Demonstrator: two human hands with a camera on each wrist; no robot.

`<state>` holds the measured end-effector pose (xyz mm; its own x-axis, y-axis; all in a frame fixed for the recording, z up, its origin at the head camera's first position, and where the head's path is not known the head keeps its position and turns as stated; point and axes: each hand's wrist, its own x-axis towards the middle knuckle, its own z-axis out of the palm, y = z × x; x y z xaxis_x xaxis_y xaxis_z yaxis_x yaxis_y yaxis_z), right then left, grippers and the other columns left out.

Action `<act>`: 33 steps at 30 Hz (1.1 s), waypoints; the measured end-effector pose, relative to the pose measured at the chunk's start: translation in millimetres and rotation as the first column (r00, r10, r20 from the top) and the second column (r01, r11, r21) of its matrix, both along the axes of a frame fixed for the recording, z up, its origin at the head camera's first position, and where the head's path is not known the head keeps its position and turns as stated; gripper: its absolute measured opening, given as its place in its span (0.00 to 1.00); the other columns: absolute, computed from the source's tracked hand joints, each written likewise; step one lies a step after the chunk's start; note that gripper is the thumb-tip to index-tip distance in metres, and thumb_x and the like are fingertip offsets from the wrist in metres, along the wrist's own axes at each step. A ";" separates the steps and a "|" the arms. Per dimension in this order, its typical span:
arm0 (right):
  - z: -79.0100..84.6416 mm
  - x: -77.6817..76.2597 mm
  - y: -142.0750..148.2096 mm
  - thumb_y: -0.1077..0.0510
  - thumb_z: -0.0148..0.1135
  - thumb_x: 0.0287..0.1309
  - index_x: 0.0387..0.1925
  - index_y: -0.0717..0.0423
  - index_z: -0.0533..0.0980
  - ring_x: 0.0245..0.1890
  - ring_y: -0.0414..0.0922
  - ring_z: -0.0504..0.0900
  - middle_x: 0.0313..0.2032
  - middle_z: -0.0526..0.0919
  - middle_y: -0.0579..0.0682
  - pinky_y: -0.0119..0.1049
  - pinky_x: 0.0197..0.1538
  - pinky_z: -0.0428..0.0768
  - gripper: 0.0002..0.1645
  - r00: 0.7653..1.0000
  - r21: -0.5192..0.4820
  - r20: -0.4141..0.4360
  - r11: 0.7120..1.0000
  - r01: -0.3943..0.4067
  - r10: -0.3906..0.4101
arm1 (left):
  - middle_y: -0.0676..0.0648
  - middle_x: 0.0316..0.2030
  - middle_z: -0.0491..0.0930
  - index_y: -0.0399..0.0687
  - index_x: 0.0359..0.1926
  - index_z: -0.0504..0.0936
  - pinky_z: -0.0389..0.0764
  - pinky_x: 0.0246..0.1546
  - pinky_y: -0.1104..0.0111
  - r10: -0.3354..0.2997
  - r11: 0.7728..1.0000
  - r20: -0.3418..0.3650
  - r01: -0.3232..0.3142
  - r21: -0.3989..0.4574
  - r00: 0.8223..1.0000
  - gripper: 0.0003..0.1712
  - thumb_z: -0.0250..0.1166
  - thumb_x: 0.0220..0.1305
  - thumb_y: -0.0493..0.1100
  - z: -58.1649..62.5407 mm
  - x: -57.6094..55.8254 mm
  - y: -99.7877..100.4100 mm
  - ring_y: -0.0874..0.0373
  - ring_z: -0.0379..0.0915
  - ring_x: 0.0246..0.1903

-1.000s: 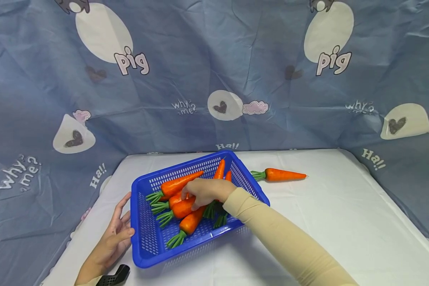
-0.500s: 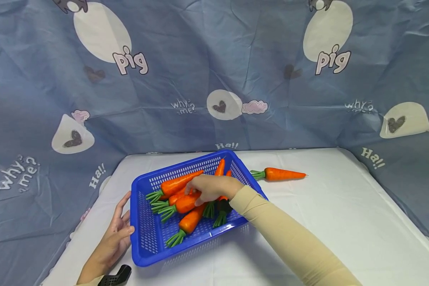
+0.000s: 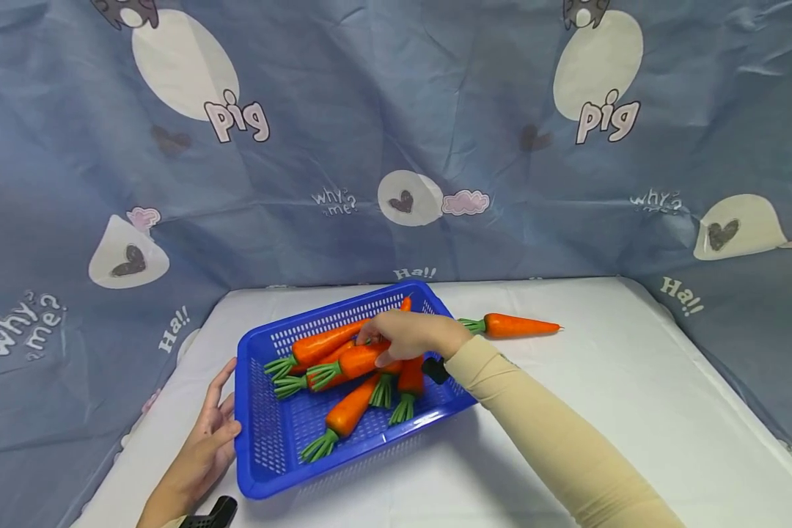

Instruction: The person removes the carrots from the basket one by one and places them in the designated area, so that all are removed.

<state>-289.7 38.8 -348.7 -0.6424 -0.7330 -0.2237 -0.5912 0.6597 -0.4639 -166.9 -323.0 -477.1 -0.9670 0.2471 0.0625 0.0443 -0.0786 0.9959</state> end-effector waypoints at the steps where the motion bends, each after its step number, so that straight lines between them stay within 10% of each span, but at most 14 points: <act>1: 0.8 -0.4 2.1 0.59 0.70 0.71 0.67 0.52 0.80 0.56 0.47 0.79 0.55 0.83 0.51 0.43 0.69 0.79 0.25 1.000 -0.005 0.007 1.000 0.008 -0.008 | 0.62 0.73 0.68 0.78 0.85 0.37 0.86 0.58 0.63 -0.001 1.000 -0.005 0.001 -0.002 1.000 0.51 0.60 0.78 0.48 0.1 0.1 0.4 0.65 0.77 0.66; 33: 25.2 -9.6 103.4 0.60 0.71 0.69 0.65 0.52 0.81 0.51 0.47 0.84 0.55 0.87 0.50 0.43 0.60 0.86 0.24 0.991 -0.143 0.007 0.980 0.136 -0.137 | 0.62 0.74 0.65 0.79 0.85 0.35 0.86 0.58 0.62 -0.022 1.000 0.027 0.023 -0.020 0.999 0.52 0.56 0.77 0.41 3.5 2.2 -3.6 0.65 0.76 0.67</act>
